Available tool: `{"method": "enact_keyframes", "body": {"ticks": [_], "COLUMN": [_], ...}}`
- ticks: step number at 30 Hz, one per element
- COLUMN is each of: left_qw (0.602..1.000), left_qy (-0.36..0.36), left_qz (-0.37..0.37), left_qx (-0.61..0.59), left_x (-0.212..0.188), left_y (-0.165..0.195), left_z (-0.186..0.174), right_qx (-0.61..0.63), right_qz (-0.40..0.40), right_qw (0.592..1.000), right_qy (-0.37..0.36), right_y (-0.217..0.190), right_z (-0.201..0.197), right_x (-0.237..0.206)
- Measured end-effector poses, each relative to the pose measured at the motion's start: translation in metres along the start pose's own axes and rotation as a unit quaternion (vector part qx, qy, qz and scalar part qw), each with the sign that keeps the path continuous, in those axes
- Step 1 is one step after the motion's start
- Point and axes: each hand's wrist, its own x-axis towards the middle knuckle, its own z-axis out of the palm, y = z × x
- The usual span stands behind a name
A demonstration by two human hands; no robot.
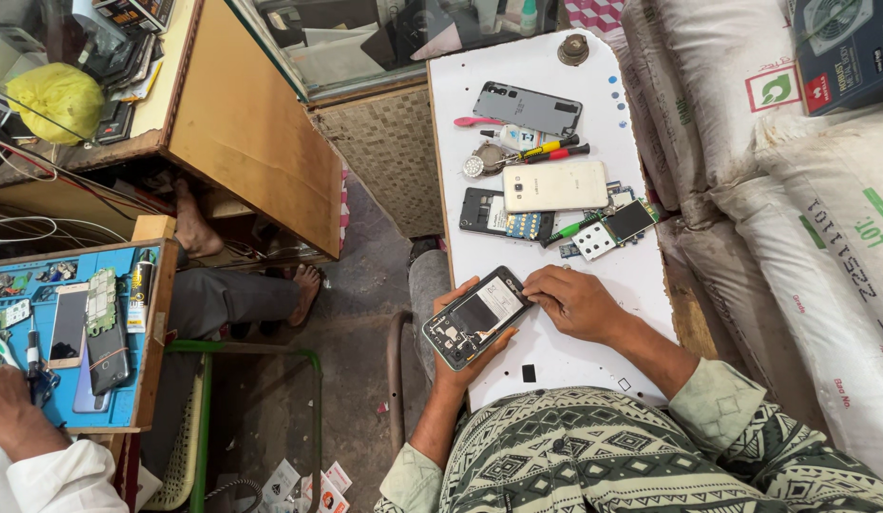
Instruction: The person uses a small metal tool to carefully pry and lift a ribbon cable or connector from the internal chassis of a disassembled smartphone. The phone is held in the left hand while the right hand manipulates the tool. The task involves delicate handling of internal components.
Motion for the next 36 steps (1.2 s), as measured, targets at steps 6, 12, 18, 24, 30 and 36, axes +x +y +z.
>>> {"method": "enact_keyframes", "body": {"ticks": [6, 12, 18, 24, 30, 36], "left_qw": [1.000, 1.000, 1.000, 1.000, 1.000, 1.000], "left_qy": [-0.004, -0.001, 0.001, 0.003, 0.003, -0.001], "left_qz": [-0.009, -0.005, -0.020, -0.012, -0.003, -0.006], "left_qx": [0.026, 0.020, -0.002, 0.021, 0.010, 0.016], "left_x": [-0.0005, -0.0004, -0.0009, -0.0017, -0.0023, -0.0025], "left_y": [-0.0014, -0.0008, 0.0008, 0.0003, -0.0027, -0.0033], "left_z": [-0.0009, 0.0001, 0.0009, 0.0001, 0.0010, 0.0004], "right_qx": [-0.016, -0.052, -0.072, -0.063, -0.051, -0.054], "right_qz": [-0.015, -0.026, -0.039, -0.038, -0.025, -0.018], "right_qw": [1.000, 0.998, 0.996, 0.997, 0.998, 0.998], "right_qy": [0.010, 0.017, 0.017, 0.028, 0.035, 0.029], "right_y": [0.0037, 0.0033, 0.0032, 0.0046, 0.0041, 0.0035], "right_z": [0.0026, 0.0043, 0.0045, 0.0044, 0.0052, 0.0042], "right_x": [-0.0035, -0.0065, -0.0082, -0.0084, -0.0092, -0.0085]}}
